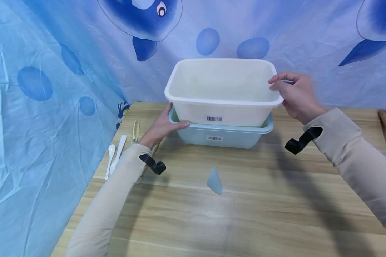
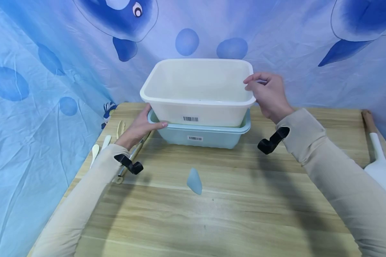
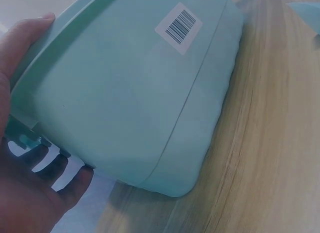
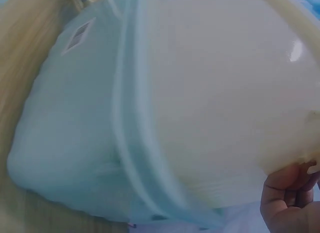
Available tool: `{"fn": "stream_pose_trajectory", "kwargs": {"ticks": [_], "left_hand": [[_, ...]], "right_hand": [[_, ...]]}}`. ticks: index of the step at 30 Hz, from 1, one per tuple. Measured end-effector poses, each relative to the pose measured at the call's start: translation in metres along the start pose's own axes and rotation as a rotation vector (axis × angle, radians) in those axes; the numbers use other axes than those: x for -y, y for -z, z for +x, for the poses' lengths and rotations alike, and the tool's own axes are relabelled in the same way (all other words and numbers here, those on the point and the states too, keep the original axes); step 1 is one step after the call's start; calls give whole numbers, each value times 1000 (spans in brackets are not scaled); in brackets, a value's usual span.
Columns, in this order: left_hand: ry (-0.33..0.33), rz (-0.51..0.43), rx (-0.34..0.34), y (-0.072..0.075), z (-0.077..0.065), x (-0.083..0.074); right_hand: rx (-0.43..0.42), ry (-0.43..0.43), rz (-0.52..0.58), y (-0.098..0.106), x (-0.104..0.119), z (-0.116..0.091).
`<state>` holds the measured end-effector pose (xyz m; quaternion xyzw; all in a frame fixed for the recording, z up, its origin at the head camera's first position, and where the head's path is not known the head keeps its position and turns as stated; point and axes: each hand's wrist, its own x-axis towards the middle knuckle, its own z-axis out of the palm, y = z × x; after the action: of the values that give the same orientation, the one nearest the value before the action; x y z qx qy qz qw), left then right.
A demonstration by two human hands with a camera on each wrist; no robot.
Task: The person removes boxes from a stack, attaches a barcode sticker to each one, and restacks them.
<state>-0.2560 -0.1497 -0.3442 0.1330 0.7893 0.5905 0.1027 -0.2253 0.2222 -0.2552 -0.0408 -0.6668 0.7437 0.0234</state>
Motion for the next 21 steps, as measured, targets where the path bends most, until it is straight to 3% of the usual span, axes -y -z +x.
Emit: {"fn": "stream_pose_trajectory", "kwargs": {"ticks": [8,21], "left_hand": [[-43,-28,17,0,-4,1],[-56,-81,2,-3,-4,1]], "right_hand": [[-3,-43,-206,-2,-20,2],[48,67,-693,0,-29,-4]]}}
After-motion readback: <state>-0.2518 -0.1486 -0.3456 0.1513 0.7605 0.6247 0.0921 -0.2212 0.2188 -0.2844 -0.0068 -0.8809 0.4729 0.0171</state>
